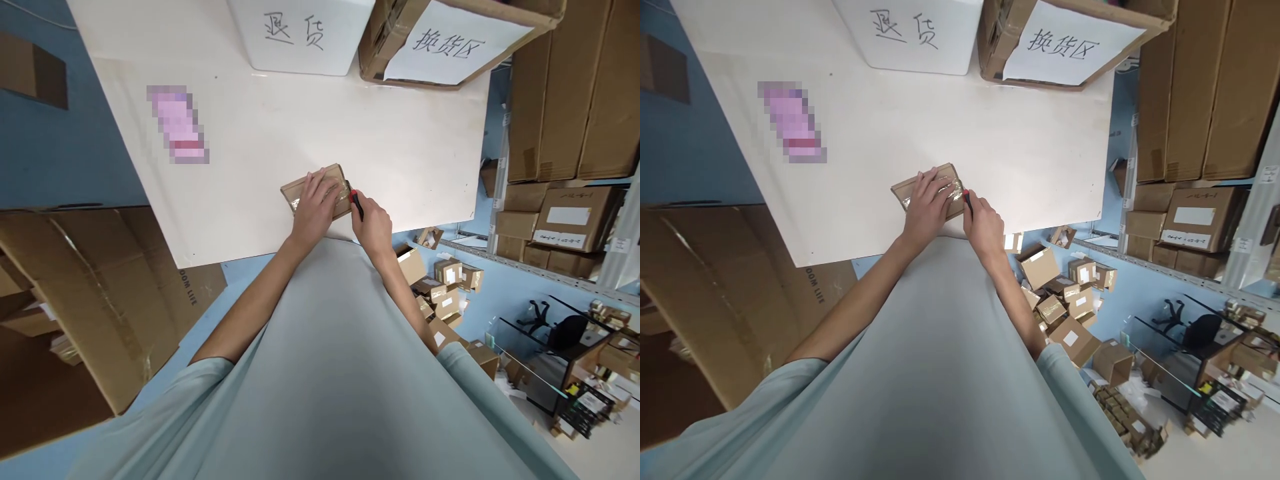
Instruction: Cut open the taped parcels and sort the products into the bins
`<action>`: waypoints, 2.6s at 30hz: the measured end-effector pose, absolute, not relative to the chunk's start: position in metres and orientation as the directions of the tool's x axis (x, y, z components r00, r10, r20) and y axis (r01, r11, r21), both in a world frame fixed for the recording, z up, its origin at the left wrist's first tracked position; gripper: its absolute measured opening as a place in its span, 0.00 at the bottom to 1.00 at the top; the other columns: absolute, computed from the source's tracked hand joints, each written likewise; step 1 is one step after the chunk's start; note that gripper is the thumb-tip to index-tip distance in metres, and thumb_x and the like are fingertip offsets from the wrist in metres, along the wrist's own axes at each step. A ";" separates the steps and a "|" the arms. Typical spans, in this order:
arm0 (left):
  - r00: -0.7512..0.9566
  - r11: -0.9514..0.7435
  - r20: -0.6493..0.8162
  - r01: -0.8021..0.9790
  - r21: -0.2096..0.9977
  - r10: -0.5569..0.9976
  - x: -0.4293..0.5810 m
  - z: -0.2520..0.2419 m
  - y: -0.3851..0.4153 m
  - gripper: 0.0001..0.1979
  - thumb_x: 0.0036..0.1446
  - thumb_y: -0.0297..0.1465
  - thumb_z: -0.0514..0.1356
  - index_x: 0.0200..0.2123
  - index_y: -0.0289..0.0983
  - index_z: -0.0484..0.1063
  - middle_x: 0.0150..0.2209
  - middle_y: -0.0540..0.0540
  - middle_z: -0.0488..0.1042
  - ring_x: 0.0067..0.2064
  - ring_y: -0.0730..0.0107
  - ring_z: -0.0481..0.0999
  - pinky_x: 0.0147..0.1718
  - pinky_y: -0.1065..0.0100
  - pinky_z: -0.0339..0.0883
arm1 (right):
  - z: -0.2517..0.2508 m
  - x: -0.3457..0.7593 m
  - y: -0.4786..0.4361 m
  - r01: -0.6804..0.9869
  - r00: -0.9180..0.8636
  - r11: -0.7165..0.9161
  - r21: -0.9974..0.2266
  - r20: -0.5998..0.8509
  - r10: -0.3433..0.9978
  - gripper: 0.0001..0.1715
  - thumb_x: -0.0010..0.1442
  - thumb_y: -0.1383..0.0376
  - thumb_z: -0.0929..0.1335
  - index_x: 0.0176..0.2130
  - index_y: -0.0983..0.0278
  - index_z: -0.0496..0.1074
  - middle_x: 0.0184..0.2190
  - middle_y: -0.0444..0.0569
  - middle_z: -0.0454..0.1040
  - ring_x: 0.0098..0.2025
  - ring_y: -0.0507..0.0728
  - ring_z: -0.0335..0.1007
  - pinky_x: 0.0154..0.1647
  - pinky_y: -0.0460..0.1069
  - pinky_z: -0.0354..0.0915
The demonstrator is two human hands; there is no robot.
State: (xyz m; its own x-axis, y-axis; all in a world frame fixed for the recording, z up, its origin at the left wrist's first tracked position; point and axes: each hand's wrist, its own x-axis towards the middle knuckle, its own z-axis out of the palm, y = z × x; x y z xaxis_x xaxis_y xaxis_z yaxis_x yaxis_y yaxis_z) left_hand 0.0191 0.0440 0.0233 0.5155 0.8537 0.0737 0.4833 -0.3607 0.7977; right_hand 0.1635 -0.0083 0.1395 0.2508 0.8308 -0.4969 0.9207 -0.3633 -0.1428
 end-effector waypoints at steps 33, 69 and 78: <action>0.443 -0.324 0.055 0.559 0.764 0.895 0.022 0.015 0.034 0.21 0.85 0.41 0.47 0.67 0.45 0.75 0.68 0.36 0.80 0.83 0.48 0.62 0.83 0.31 0.49 | 0.157 0.175 0.007 0.950 0.177 -0.299 -0.092 -0.629 0.757 0.33 0.86 0.62 0.53 0.81 0.63 0.63 0.64 0.63 0.81 0.56 0.67 0.84 0.53 0.56 0.74; 0.396 -0.323 0.082 0.594 0.737 0.915 0.021 0.016 0.032 0.20 0.85 0.42 0.51 0.67 0.45 0.76 0.69 0.37 0.79 0.84 0.46 0.62 0.84 0.29 0.42 | 0.161 0.181 0.016 0.960 0.122 -0.267 -0.088 -0.725 0.678 0.32 0.83 0.71 0.53 0.78 0.67 0.63 0.52 0.63 0.86 0.55 0.64 0.87 0.53 0.54 0.76; 0.382 -0.335 0.089 0.645 0.687 0.920 0.024 0.016 0.021 0.20 0.85 0.44 0.51 0.66 0.44 0.76 0.68 0.38 0.80 0.83 0.48 0.63 0.85 0.30 0.45 | 0.151 0.217 -0.008 0.963 0.034 -0.222 -0.151 -0.752 0.659 0.29 0.87 0.62 0.54 0.79 0.62 0.60 0.50 0.61 0.87 0.53 0.65 0.87 0.54 0.54 0.75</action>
